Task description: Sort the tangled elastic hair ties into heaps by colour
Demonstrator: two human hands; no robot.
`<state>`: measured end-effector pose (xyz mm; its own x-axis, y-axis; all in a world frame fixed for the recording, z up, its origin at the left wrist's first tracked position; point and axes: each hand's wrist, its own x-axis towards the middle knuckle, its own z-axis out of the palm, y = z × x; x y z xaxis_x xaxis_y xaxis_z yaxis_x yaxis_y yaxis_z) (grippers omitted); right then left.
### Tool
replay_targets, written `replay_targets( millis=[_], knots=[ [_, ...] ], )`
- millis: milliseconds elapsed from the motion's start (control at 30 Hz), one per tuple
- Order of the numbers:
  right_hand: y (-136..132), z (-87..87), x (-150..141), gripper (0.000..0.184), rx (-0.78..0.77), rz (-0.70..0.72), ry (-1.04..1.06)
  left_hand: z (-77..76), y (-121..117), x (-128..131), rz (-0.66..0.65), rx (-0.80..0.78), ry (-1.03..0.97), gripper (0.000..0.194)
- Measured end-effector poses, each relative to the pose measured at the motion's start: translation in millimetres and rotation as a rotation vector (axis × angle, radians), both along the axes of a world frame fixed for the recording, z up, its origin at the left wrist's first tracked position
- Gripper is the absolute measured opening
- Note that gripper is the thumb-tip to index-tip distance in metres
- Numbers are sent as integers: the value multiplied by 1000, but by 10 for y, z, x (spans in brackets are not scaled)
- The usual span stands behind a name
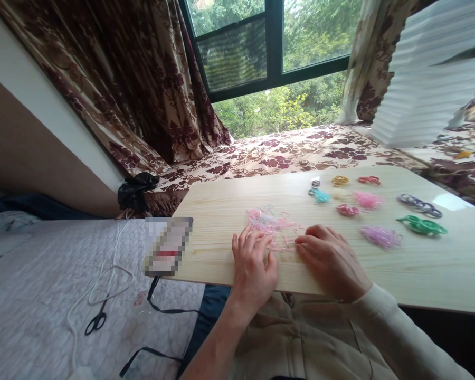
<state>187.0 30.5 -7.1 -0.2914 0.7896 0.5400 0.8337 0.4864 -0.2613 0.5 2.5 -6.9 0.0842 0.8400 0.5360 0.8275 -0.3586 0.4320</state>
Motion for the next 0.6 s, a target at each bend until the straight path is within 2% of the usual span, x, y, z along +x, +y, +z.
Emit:
replay_targets(
  millis=[333, 467, 600],
  knots=[
    [-5, 79, -21, 30, 35, -14, -81, -2, -6, 5, 12, -8, 3, 33],
    [10, 75, -15, 28, 31, 27, 36, -5, -6, 10, 19, 1, -1, 32],
    [-80, 184, 66, 27, -29, 54, 205, -18, -6, 13, 13, 21, -18, 31]
  ],
)
